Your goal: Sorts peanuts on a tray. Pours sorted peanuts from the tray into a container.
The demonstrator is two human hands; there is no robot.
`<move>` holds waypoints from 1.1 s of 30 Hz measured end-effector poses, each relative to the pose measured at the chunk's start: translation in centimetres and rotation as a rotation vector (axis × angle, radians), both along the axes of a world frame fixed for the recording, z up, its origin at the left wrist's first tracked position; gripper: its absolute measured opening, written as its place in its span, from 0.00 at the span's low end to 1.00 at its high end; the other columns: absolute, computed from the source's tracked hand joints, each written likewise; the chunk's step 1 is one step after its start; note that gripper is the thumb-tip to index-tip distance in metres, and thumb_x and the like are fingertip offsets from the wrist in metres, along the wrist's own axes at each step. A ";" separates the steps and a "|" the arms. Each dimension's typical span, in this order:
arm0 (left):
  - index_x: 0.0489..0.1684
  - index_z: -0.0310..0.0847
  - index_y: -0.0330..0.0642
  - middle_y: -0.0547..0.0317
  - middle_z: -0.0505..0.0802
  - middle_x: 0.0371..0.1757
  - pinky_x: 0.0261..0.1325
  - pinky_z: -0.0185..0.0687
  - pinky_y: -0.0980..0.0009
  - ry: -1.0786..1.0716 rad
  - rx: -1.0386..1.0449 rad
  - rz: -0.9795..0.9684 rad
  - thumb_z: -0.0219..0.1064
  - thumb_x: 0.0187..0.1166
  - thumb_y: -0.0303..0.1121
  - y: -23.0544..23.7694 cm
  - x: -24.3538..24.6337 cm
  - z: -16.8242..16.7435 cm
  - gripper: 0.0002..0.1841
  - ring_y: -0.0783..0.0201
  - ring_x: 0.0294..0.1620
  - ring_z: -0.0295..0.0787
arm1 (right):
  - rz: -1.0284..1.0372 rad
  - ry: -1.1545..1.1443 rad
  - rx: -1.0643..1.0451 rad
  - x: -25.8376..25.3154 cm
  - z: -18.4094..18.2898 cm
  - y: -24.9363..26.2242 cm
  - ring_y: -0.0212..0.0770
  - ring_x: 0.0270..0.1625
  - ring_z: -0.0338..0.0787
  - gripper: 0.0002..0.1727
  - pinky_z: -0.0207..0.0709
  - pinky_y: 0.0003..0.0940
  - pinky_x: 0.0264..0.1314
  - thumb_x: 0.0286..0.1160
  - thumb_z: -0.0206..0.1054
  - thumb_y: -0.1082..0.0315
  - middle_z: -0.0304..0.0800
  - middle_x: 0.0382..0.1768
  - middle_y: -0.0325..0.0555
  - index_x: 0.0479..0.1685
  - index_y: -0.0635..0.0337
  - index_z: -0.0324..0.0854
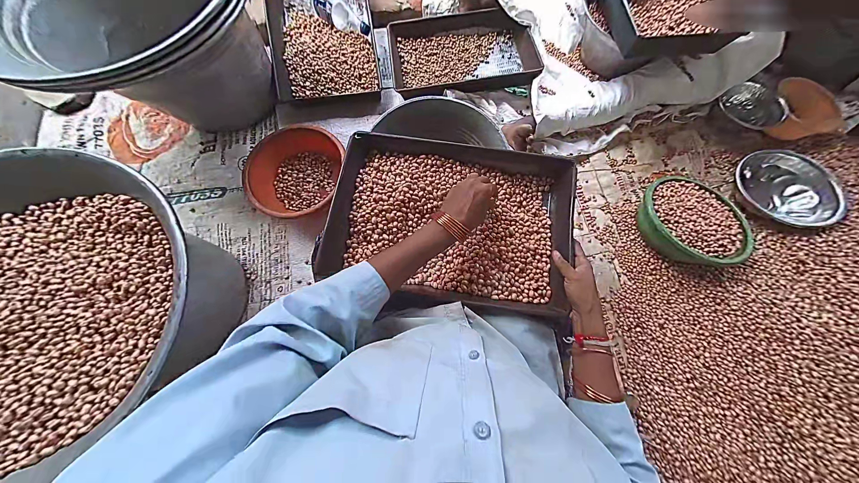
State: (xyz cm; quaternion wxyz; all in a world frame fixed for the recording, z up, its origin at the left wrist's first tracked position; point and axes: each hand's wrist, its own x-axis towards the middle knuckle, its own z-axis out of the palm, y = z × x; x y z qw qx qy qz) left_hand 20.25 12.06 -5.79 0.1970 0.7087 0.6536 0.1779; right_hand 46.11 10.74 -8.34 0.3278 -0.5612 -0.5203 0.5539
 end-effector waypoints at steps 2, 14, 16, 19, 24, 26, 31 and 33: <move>0.57 0.89 0.30 0.36 0.91 0.61 0.76 0.75 0.45 0.056 -0.116 -0.020 0.62 0.85 0.25 1.0 0.4 -0.9 0.12 0.38 0.72 0.84 | 0.001 0.004 0.004 0.1 -0.2 0.0 0.23 0.58 0.86 0.28 0.79 0.18 0.60 0.88 0.57 0.75 0.83 0.69 0.49 0.87 0.62 0.61; 0.51 0.90 0.37 0.51 0.88 0.27 0.39 0.79 0.53 -0.268 -0.131 0.028 0.67 0.82 0.29 -4.9 -2.6 -0.9 0.09 0.56 0.27 0.81 | 0.055 -0.016 0.017 0.5 -0.8 0.7 0.26 0.59 0.86 0.30 0.80 0.24 0.62 0.88 0.58 0.74 0.81 0.71 0.48 0.89 0.56 0.59; 0.50 0.91 0.35 0.43 0.93 0.36 0.47 0.84 0.45 -0.195 -0.091 -0.049 0.67 0.81 0.26 -6.3 -1.5 -1.3 0.09 0.46 0.35 0.90 | 0.064 -0.043 0.011 0.5 -0.7 0.7 0.26 0.59 0.85 0.31 0.79 0.25 0.62 0.88 0.58 0.73 0.81 0.72 0.49 0.90 0.54 0.59; 0.54 0.90 0.36 0.39 0.95 0.52 0.57 0.85 0.40 -0.134 -0.010 -0.051 0.64 0.82 0.24 -6.9 -0.8 -2.3 0.11 0.40 0.52 0.94 | 0.074 -0.074 0.027 0.4 -0.8 0.7 0.27 0.57 0.86 0.30 0.80 0.26 0.61 0.88 0.58 0.73 0.82 0.69 0.49 0.89 0.54 0.60; 0.58 0.89 0.37 0.39 0.94 0.55 0.62 0.84 0.41 -0.117 -0.108 -0.073 0.66 0.82 0.28 -6.1 -0.7 -2.4 0.12 0.39 0.57 0.93 | 0.085 -0.172 0.075 0.6 -0.8 0.8 0.33 0.57 0.87 0.28 0.81 0.34 0.62 0.88 0.60 0.71 0.84 0.67 0.51 0.86 0.55 0.63; 0.53 0.89 0.35 0.44 0.93 0.39 0.49 0.84 0.46 -0.267 -0.102 -0.027 0.69 0.79 0.29 -6.1 -1.5 -2.4 0.10 0.47 0.39 0.90 | 0.042 -0.273 0.176 0.5 -0.8 0.7 0.41 0.59 0.89 0.28 0.82 0.42 0.62 0.85 0.64 0.71 0.86 0.66 0.55 0.84 0.54 0.67; 0.51 0.85 0.38 0.63 0.88 0.33 0.32 0.71 0.75 -0.656 -0.162 0.115 0.57 0.76 0.28 -7.7 -4.2 -2.5 0.13 0.76 0.26 0.75 | -0.012 -0.604 0.772 -0.5 1.5 -1.8 0.58 0.63 0.87 0.16 0.80 0.50 0.65 0.81 0.67 0.69 0.88 0.60 0.62 0.64 0.63 0.85; 0.50 0.89 0.38 0.58 0.87 0.29 0.36 0.74 0.65 -0.490 -0.138 0.045 0.65 0.78 0.27 -8.5 -4.4 -2.5 0.10 0.68 0.26 0.77 | 0.115 -0.615 0.845 -1.9 2.8 -3.1 0.55 0.51 0.92 0.09 0.83 0.49 0.54 0.79 0.71 0.68 0.93 0.47 0.56 0.51 0.60 0.92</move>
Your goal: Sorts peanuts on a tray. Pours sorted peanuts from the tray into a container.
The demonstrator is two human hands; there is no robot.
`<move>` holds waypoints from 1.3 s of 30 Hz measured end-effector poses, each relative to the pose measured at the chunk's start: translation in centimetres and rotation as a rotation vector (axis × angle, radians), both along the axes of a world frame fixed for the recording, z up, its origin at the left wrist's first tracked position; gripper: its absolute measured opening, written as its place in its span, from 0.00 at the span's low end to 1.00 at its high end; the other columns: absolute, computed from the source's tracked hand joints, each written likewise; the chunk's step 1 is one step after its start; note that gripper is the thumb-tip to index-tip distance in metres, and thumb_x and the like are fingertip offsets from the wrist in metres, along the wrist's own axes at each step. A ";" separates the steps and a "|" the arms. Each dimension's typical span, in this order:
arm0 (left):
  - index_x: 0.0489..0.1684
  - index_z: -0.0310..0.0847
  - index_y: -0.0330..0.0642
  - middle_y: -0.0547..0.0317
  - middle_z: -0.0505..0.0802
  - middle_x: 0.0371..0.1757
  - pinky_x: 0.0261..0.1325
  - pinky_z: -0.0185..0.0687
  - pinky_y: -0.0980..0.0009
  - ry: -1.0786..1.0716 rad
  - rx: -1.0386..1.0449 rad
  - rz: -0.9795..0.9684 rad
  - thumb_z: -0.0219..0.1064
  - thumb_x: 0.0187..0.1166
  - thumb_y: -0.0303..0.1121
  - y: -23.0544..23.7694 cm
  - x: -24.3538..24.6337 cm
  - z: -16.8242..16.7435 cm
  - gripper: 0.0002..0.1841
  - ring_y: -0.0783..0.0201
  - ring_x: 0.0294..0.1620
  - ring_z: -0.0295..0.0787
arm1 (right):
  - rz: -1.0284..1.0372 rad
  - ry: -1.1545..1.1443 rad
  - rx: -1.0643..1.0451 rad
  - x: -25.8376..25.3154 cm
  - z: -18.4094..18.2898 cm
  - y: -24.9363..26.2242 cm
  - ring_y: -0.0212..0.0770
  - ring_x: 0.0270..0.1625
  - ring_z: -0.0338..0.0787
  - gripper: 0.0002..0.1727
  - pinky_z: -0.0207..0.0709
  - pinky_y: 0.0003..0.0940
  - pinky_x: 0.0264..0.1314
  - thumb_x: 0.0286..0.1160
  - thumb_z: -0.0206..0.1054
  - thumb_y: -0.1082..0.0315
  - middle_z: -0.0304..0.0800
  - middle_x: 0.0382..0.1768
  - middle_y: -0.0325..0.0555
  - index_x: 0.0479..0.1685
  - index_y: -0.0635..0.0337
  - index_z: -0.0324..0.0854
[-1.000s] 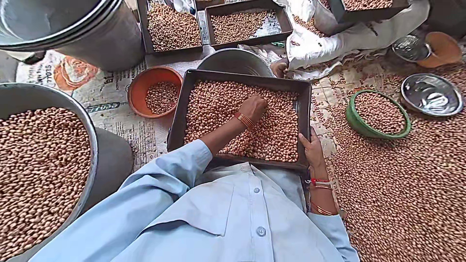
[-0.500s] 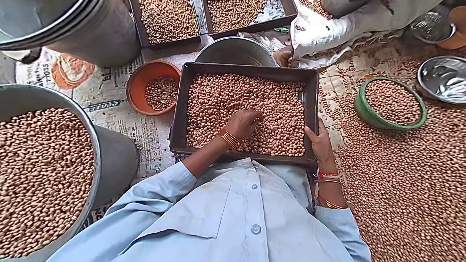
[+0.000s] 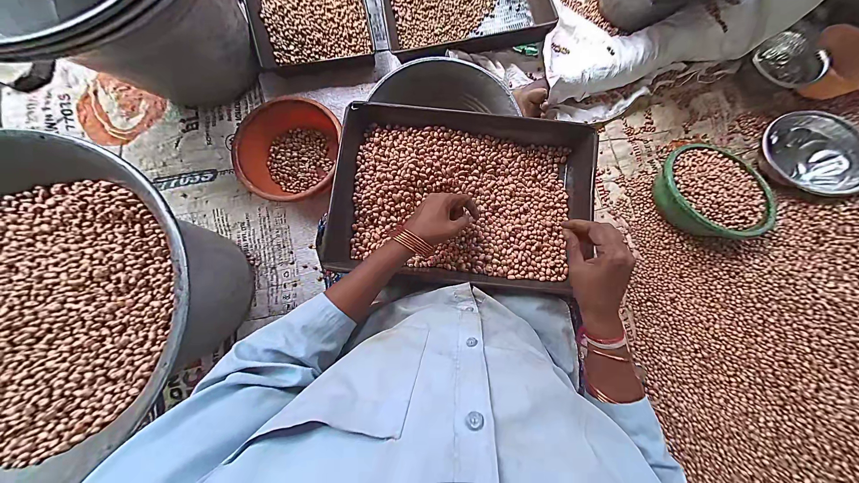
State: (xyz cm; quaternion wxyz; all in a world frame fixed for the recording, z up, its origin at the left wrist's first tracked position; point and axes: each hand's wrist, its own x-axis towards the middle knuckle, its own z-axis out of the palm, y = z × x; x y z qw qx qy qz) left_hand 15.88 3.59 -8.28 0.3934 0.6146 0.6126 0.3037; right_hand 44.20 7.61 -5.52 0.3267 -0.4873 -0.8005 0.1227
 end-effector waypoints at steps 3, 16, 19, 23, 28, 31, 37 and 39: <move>0.49 0.92 0.40 0.48 0.93 0.34 0.46 0.83 0.49 0.208 0.059 -0.088 0.73 0.77 0.28 -0.7 0.9 -0.1 0.08 0.52 0.34 0.88 | 0.187 -0.157 -0.094 -2.7 0.7 -1.3 0.53 0.41 0.92 0.07 0.83 0.53 0.41 0.75 0.75 0.66 0.93 0.38 0.51 0.45 0.56 0.94; 0.53 0.80 0.37 0.62 0.85 0.34 0.30 0.72 0.74 -0.237 -0.087 0.044 0.56 0.74 0.29 -0.3 -0.7 -0.6 0.13 0.74 0.25 0.75 | 0.288 -0.431 -0.138 -6.5 -1.3 -1.9 0.63 0.39 0.90 0.08 0.80 0.59 0.40 0.69 0.78 0.68 0.89 0.34 0.59 0.44 0.59 0.93; 0.52 0.87 0.39 0.57 0.88 0.33 0.38 0.75 0.61 -0.054 -0.082 0.026 0.60 0.78 0.28 0.7 -0.4 0.4 0.12 0.65 0.29 0.78 | 0.305 -0.421 -0.109 -6.5 -2.0 -1.9 0.60 0.40 0.91 0.08 0.80 0.57 0.38 0.70 0.77 0.67 0.90 0.35 0.56 0.45 0.56 0.94; 0.55 0.91 0.40 0.40 0.95 0.44 0.59 0.82 0.37 0.395 -0.058 -0.043 0.66 0.85 0.32 1.4 1.8 1.1 0.11 0.39 0.49 0.93 | 0.324 -0.420 -0.242 -6.8 -1.7 -1.9 0.57 0.43 0.93 0.12 0.81 0.57 0.44 0.73 0.71 0.64 0.93 0.40 0.54 0.51 0.55 0.92; 0.59 0.90 0.39 0.32 0.94 0.46 0.56 0.78 0.29 0.499 0.007 -0.083 0.66 0.83 0.31 1.5 3.0 0.2 0.13 0.29 0.49 0.91 | 0.247 0.038 -0.595 -5.5 1.2 -1.0 0.50 0.45 0.91 0.18 0.81 0.50 0.49 0.71 0.66 0.69 0.92 0.45 0.55 0.59 0.65 0.84; 0.57 0.91 0.37 0.29 0.94 0.43 0.52 0.78 0.26 0.501 0.086 -0.093 0.68 0.80 0.28 1.3 3.0 -0.4 0.12 0.26 0.46 0.91 | 0.294 0.506 -0.791 -4.9 3.1 -0.9 0.31 0.29 0.72 0.13 0.66 0.28 0.31 0.77 0.54 0.78 0.77 0.38 0.45 0.57 0.70 0.75; 0.58 0.87 0.35 0.28 0.93 0.38 0.47 0.78 0.25 0.508 0.131 -0.075 0.67 0.77 0.31 0.6 3.0 -1.2 0.15 0.24 0.44 0.91 | 0.556 0.685 0.200 -4.3 12.6 -3.5 0.30 0.19 0.72 0.11 0.67 0.23 0.23 0.77 0.62 0.73 0.77 0.19 0.46 0.45 0.78 0.81; 0.62 0.86 0.40 0.33 0.95 0.40 0.48 0.81 0.27 0.495 0.128 -0.098 0.64 0.78 0.35 0.8 2.1 -3.1 0.18 0.29 0.44 0.93 | 0.571 0.580 0.591 -3.0 16.9 -5.4 0.37 0.20 0.79 0.13 0.74 0.27 0.24 0.82 0.61 0.68 0.83 0.20 0.49 0.39 0.70 0.84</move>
